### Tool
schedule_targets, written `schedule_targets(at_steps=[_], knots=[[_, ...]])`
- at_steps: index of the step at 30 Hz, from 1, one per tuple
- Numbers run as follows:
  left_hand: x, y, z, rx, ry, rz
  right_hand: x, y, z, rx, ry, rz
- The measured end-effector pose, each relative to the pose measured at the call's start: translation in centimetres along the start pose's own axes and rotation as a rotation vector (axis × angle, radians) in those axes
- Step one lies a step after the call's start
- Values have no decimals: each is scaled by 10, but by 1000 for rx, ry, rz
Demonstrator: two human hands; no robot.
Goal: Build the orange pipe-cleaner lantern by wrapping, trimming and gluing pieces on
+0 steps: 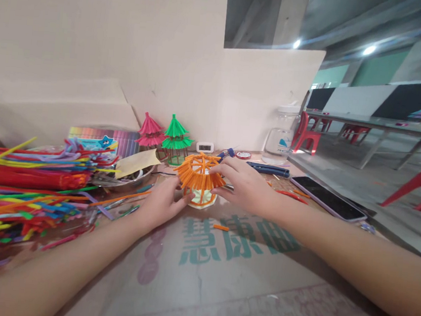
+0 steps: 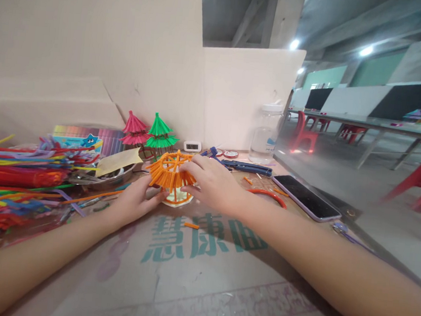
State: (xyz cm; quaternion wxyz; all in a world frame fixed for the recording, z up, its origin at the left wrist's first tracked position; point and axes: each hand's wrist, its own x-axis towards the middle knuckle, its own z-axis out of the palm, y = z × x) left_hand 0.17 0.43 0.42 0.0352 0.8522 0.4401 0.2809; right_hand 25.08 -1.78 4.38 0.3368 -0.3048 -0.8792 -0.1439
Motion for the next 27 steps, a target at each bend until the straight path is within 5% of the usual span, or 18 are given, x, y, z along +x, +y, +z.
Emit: schedule_targets(at_steps=[27], knots=[[0,1,0,-27,-9,-3,-3,2,4,-10,110,-137]])
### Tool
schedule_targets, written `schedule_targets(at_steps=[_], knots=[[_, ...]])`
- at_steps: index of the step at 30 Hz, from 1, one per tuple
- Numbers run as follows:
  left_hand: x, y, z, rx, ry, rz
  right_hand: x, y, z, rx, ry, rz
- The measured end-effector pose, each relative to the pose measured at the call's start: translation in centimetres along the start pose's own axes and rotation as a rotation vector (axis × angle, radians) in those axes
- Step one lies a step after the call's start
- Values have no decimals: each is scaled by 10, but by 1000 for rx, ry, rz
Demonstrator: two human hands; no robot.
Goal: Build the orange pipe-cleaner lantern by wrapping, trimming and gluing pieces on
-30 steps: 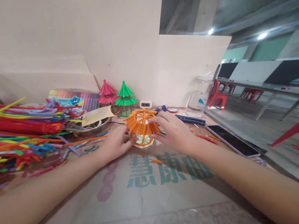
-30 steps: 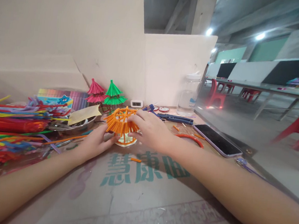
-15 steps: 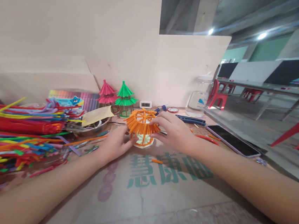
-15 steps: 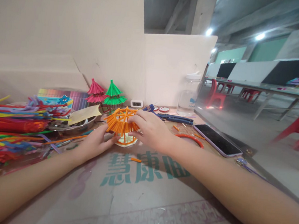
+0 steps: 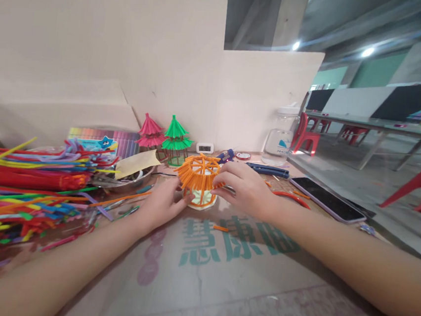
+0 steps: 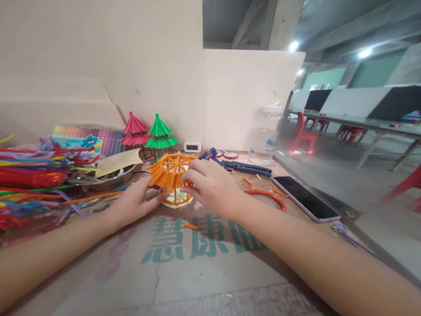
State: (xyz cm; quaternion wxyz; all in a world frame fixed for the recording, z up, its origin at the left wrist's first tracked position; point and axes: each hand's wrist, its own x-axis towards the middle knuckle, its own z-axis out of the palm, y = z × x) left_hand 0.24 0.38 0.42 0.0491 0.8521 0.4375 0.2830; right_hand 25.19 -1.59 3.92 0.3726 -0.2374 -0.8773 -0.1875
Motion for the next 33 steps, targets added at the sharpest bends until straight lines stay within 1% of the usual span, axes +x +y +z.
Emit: schedule_targets(at_steps=[6,11,14,17,20,23,25,33], knots=[[0,-1,0,7,1,-3,0,0,1,14,9,7],[0,-2,1,-36,-8,1,-1,2,1,14,-10,23],[1,-5,3,-41,-13,-5,-6,4,4,53,64,49],[1,-8,4,5,-8,-6,-13,5,10,86,147,138],[2,-9,5,8,5,10,-15,3,17,55,113,210],[3,-9,5,-14,3,16,-13,1,20,1,52,218],[3,-7,4,-3,-1,9,-10,0,20,-13,37,217],[2,-7,3,10,-14,0,-18,5,15,89,91,232]])
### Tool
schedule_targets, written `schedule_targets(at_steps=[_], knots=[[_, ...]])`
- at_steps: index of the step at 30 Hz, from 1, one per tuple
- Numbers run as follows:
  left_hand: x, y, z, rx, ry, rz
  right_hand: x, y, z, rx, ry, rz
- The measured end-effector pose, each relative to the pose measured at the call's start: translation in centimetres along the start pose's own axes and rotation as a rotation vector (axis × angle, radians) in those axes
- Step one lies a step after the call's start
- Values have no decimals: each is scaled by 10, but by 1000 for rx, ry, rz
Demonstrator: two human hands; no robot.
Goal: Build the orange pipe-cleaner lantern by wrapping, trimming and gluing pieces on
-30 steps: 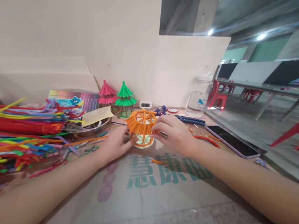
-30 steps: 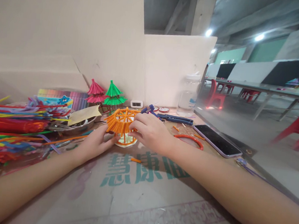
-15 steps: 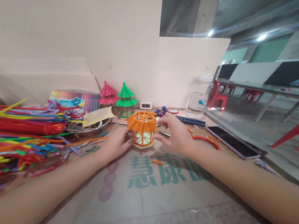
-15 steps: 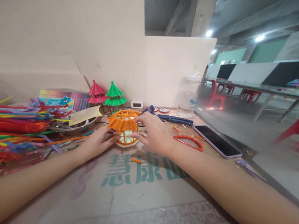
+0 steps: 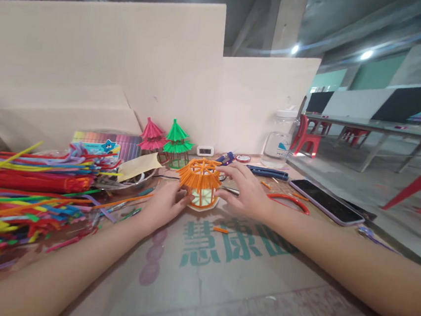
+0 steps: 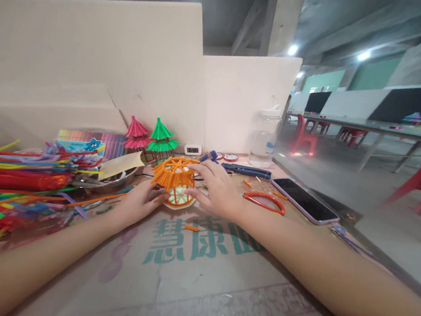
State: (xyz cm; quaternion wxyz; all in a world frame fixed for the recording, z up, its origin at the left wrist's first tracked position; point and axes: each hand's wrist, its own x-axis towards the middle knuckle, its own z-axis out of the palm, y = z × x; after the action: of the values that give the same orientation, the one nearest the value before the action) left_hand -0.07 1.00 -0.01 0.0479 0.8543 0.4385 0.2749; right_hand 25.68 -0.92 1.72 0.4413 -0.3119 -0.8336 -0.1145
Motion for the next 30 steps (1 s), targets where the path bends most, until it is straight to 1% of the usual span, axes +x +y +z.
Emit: schedule_targets(at_steps=[4,6,7,9,10,12,14,15,19,21,24,26,30], knots=[[2,-3,2,-31,-22,-69,-3,-1,3,18,-17,-6],[3,-4,3,-50,-13,-94,-3,1,6,81,2,47],[4,-4,4,-54,-1,-100,-3,3,8,119,20,118],[4,-5,4,-48,33,-112,-5,10,13,170,39,317],[4,-5,4,-40,50,-119,-5,13,15,178,30,420],[4,-5,4,-24,73,-133,-6,20,20,183,-15,533],[4,-5,3,-25,74,-122,-7,22,24,215,-64,542],[4,-4,2,-33,58,-93,-7,22,26,239,-90,534],[0,7,-2,-48,-30,74,-9,19,33,314,-208,505],[-2,14,-5,-71,-60,103,-9,22,35,309,-226,539],[0,20,-12,-104,-120,92,-8,34,36,278,-194,627],[5,17,-22,-54,-163,82,-6,40,35,267,-177,662],[14,-2,-56,130,-144,23,-5,44,34,285,-163,670]])
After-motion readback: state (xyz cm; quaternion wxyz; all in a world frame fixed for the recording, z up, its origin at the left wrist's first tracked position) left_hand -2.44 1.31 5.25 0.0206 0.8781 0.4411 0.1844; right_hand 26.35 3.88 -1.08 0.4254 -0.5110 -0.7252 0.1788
